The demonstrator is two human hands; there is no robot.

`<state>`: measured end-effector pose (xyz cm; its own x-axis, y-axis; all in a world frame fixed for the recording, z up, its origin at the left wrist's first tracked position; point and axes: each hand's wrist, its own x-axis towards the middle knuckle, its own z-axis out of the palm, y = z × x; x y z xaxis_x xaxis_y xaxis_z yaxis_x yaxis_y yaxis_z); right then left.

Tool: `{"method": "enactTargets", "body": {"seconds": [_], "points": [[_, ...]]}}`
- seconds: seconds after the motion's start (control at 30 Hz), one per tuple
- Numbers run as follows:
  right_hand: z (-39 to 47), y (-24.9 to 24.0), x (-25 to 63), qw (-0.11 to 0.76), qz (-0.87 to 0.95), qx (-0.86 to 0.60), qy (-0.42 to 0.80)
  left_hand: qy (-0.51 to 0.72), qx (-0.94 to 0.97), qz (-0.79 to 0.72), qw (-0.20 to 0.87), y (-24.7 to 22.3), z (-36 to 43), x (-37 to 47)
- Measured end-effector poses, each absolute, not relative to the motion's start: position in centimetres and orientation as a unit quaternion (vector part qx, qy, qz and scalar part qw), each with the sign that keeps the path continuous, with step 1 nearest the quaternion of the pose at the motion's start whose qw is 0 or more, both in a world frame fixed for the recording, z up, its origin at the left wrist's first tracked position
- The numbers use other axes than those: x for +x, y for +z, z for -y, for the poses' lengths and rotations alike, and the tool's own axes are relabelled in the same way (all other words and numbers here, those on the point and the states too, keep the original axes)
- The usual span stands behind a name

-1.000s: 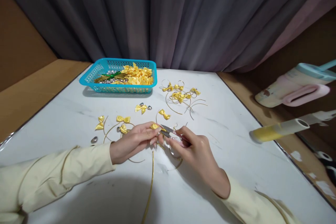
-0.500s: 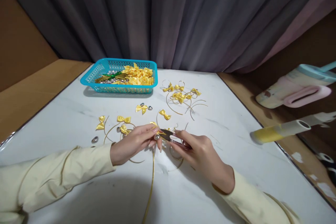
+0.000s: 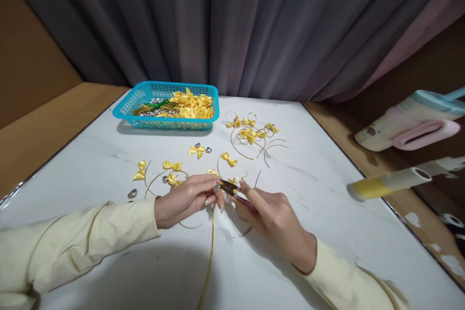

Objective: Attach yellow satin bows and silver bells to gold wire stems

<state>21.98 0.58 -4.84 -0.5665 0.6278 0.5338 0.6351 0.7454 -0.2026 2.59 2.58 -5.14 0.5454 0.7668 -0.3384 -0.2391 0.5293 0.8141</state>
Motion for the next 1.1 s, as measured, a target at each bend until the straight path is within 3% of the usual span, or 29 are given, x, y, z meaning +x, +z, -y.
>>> {"method": "enactTargets", "body": {"seconds": [0.57,0.7,0.8,0.9,1.1], "points": [[0.2,-5.1,21.6,0.245,0.906,-0.346,-0.021,0.279,0.467,-0.363,0.756,-5.0,-2.1,2.8],[0.0,-4.7,21.3,0.311,0.858,-0.399,0.093,0.287,0.492,-0.376,0.731,-5.1,-2.1,2.8],[-0.7,-3.6,21.3,0.381,0.727,-0.516,0.245,0.301,0.544,-0.399,0.674,-4.9,-2.2,2.7],[-1.2,-2.5,21.2,0.394,0.599,-0.58,0.387,0.311,0.6,-0.431,0.598,-4.5,-1.9,2.6],[-0.5,-2.6,19.8,0.372,0.654,-0.529,0.393,0.333,0.602,-0.45,0.57,-4.2,-1.2,3.1]]}}
